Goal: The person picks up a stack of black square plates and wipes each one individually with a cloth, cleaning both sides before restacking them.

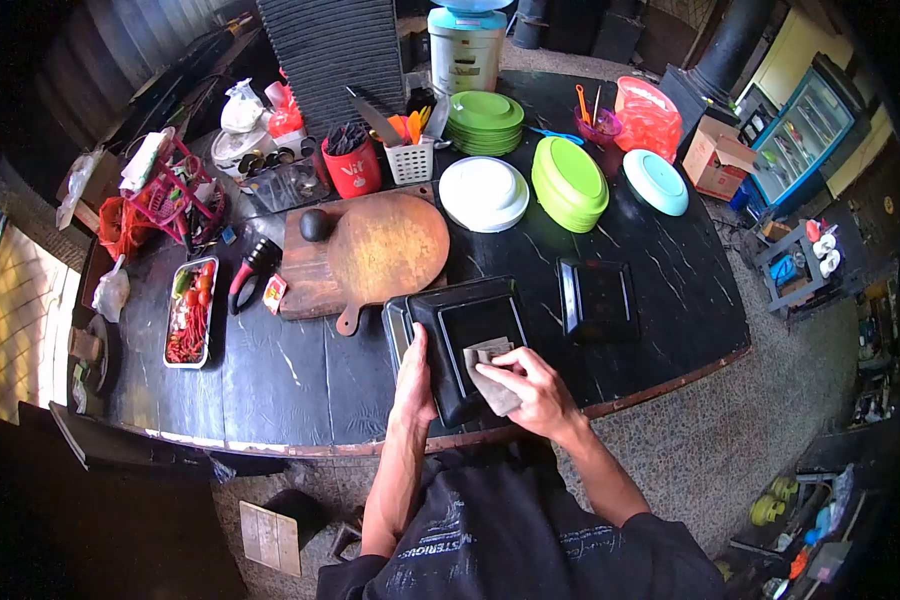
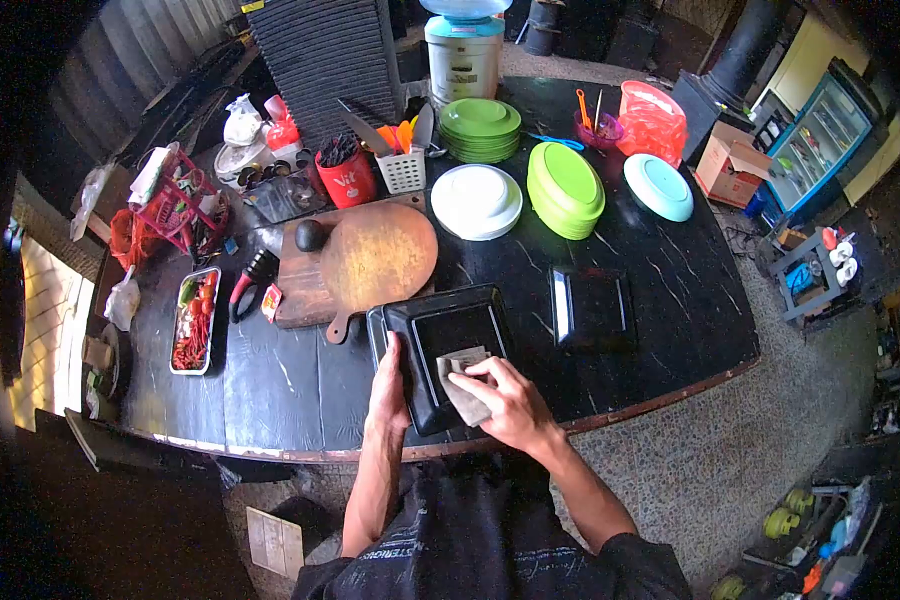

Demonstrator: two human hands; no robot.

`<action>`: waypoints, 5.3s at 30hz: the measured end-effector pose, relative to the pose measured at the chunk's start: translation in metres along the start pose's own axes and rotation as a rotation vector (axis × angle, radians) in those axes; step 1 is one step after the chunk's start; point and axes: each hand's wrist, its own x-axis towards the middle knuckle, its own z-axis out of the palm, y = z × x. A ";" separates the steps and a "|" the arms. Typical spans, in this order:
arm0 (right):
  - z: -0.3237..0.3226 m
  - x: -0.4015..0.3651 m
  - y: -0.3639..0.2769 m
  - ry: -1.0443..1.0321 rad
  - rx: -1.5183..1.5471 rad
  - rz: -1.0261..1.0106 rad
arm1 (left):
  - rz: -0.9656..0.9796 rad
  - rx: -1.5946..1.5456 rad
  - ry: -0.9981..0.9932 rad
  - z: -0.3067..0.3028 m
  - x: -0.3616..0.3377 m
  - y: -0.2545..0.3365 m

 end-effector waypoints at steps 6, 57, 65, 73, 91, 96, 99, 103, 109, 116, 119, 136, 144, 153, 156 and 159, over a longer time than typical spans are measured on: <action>-0.005 -0.005 0.017 0.226 -0.143 0.110 | 0.037 0.070 0.045 -0.006 0.002 -0.002; -0.007 -0.005 -0.014 0.009 -0.027 -0.042 | 0.053 -0.040 0.041 0.000 0.000 -0.006; -0.017 0.017 0.003 0.397 -0.062 0.226 | 0.012 -0.006 0.091 0.009 -0.007 0.001; 0.034 0.051 -0.007 0.267 -0.093 0.156 | 0.062 0.066 0.069 -0.005 0.007 -0.006; -0.047 0.048 0.047 0.580 0.164 0.315 | 0.068 -0.010 0.099 -0.001 -0.002 -0.005; -0.015 0.073 0.046 0.233 -0.172 0.179 | 0.026 0.003 0.015 -0.004 -0.003 -0.001; 0.001 0.085 0.017 0.155 -0.223 0.109 | 0.090 0.068 0.081 -0.015 0.007 -0.008; 0.016 0.092 -0.010 0.118 -0.170 -0.007 | 0.140 0.087 0.050 -0.014 0.007 -0.010; 0.035 0.070 -0.034 0.056 -0.191 -0.157 | 0.086 -0.154 -0.097 -0.021 0.010 -0.006; 0.021 0.007 -0.042 0.029 -0.183 -0.127 | 0.005 -0.127 -0.035 -0.020 0.011 -0.012; 0.017 -0.020 -0.023 0.163 -0.185 -0.209 | 0.067 -0.084 0.024 -0.009 0.002 -0.009; 0.000 -0.029 0.033 0.537 -0.154 0.141 | 0.083 -0.047 0.071 -0.009 0.003 -0.004; 0.018 -0.026 -0.006 0.309 -0.102 0.046 | 0.147 0.028 0.133 0.000 0.001 -0.005; 0.007 -0.015 -0.015 0.110 -0.141 -0.147 | 0.143 0.010 0.082 -0.010 0.007 -0.007; -0.008 -0.021 0.007 0.239 -0.210 -0.180 | 0.109 0.010 0.083 -0.011 0.005 -0.005; -0.015 -0.031 0.028 0.406 -0.304 -0.091 | 0.103 -0.042 0.061 0.001 -0.002 -0.001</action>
